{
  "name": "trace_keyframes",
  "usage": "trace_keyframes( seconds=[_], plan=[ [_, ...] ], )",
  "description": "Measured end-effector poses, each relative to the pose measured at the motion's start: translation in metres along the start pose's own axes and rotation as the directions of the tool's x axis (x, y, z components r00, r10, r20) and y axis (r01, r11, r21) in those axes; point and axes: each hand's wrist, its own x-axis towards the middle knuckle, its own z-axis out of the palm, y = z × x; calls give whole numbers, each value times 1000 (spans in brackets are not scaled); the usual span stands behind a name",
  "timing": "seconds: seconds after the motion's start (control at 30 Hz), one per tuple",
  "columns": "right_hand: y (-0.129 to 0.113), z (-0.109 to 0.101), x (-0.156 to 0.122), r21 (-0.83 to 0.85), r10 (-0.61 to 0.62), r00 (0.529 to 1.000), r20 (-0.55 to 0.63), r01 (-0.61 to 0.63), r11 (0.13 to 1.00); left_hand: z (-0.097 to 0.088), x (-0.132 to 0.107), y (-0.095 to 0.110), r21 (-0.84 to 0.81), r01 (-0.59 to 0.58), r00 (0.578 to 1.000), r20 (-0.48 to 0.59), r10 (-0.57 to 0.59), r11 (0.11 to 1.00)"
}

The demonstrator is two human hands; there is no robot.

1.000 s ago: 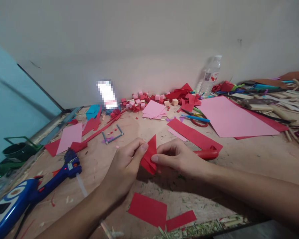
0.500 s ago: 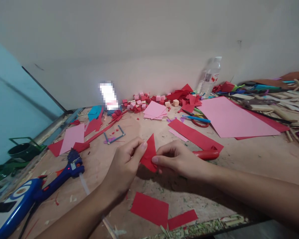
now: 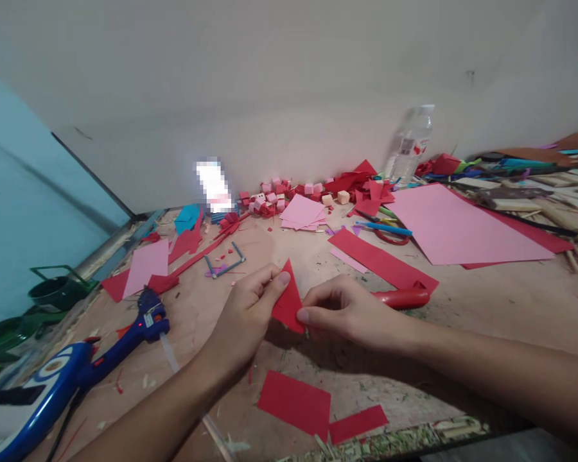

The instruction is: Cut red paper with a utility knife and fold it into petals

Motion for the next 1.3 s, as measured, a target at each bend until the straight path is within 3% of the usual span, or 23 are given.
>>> trace_keyframes(
  seconds=[0.13, 0.33, 0.47, 0.63, 0.7, 0.77, 0.83, 0.93, 1.07, 1.13, 1.23, 1.3],
  plan=[
    [0, 1, -2, -11, 1, 1000, -6, -1, 1000, -1, -2, 4, -67, 32, 999, 13, -31, 997],
    [4, 1, -2, -39, 52, 995, 90, -49, 998, -2, 1, 7, -158, 71, 997, 40, -66, 985],
    [4, 2, -3, -61, 0, 997, 74, 4, 998, -5, 8, 1, -315, 122, 986, -73, -152, 941],
    [1, 11, -10, 87, 64, 998, 9, -65, 994, -17, 21, -2, -431, 26, 927, -326, -183, 902],
    [2, 12, -10, 5, -47, 995, -85, 47, 999, -19, 24, -3, -471, 41, 913, -340, -224, 881],
    [5, 9, -9, -210, -297, 940, -169, 260, 943, -16, 23, -4, -503, 105, 920, -279, -276, 858],
    [8, 4, -6, -404, -521, 844, -128, 435, 805, -8, 18, -4, -521, 181, 932, -181, -315, 834],
    [11, -3, -3, -477, -637, 768, -66, 536, 696, 5, 10, -1, -524, 279, 936, -39, -350, 805],
    [6, -6, -3, -390, -585, 781, -218, 480, 786, 9, 4, 3, -478, 372, 921, 80, -382, 796],
    [2, -6, -2, -291, -482, 821, -305, 402, 868, 6, 4, 2, -413, 352, 929, 44, -368, 840],
    [-2, -6, -1, -60, -246, 895, -372, 241, 969, 1, 3, -1, -300, 138, 966, -171, -196, 944],
    [-2, -6, 1, 105, -103, 928, -359, 150, 983, -1, 2, -1, -249, 6, 972, -227, -64, 968]
  ],
)
